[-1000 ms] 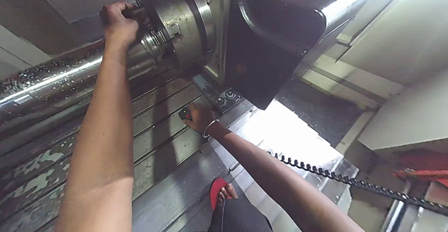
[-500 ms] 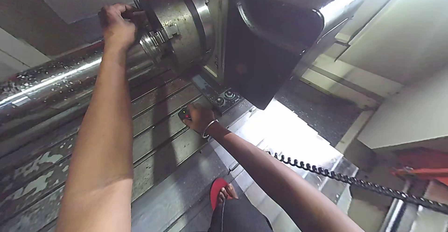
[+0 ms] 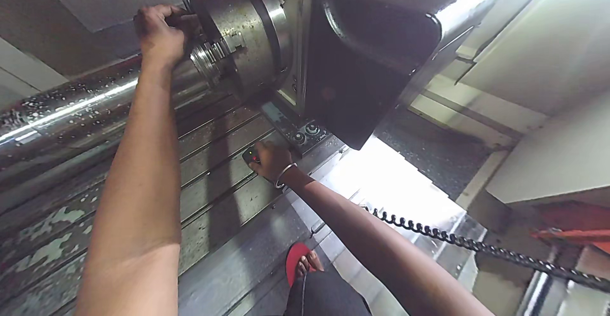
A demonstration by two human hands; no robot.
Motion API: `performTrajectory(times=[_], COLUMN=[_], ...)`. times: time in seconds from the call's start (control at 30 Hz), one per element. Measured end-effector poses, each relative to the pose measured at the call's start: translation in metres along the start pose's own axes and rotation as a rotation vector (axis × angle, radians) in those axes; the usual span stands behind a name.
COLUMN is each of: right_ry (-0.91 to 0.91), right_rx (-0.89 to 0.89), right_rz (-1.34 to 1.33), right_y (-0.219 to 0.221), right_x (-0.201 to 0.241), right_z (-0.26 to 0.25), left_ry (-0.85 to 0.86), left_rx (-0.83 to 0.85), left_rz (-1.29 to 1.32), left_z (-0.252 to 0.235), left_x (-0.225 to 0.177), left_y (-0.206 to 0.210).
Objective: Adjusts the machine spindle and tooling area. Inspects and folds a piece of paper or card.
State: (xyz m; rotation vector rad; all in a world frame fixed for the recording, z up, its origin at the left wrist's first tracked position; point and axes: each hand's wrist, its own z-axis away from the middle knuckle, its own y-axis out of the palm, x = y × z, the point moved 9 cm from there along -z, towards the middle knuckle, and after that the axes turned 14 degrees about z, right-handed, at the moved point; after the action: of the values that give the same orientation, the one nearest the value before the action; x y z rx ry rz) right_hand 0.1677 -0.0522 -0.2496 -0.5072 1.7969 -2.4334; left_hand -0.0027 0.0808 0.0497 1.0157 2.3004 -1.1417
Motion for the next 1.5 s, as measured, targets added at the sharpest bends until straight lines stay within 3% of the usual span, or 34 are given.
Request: performTrajectory(times=[1.03, 1.5], right_ry=[-0.021, -0.033], right_rx=[-0.001, -0.014], right_rz=[-0.048, -0.036], right_y=[-0.001, 0.000], right_x=[-0.002, 0.000], right_z=[0.000, -0.002], left_ry=[0.043, -0.050], left_rx=[0.044, 0.005], left_rz=[0.062, 0.063], left_z=[0.004, -0.001], left_x=[-0.008, 0.004], left_y=[-0.001, -0.002])
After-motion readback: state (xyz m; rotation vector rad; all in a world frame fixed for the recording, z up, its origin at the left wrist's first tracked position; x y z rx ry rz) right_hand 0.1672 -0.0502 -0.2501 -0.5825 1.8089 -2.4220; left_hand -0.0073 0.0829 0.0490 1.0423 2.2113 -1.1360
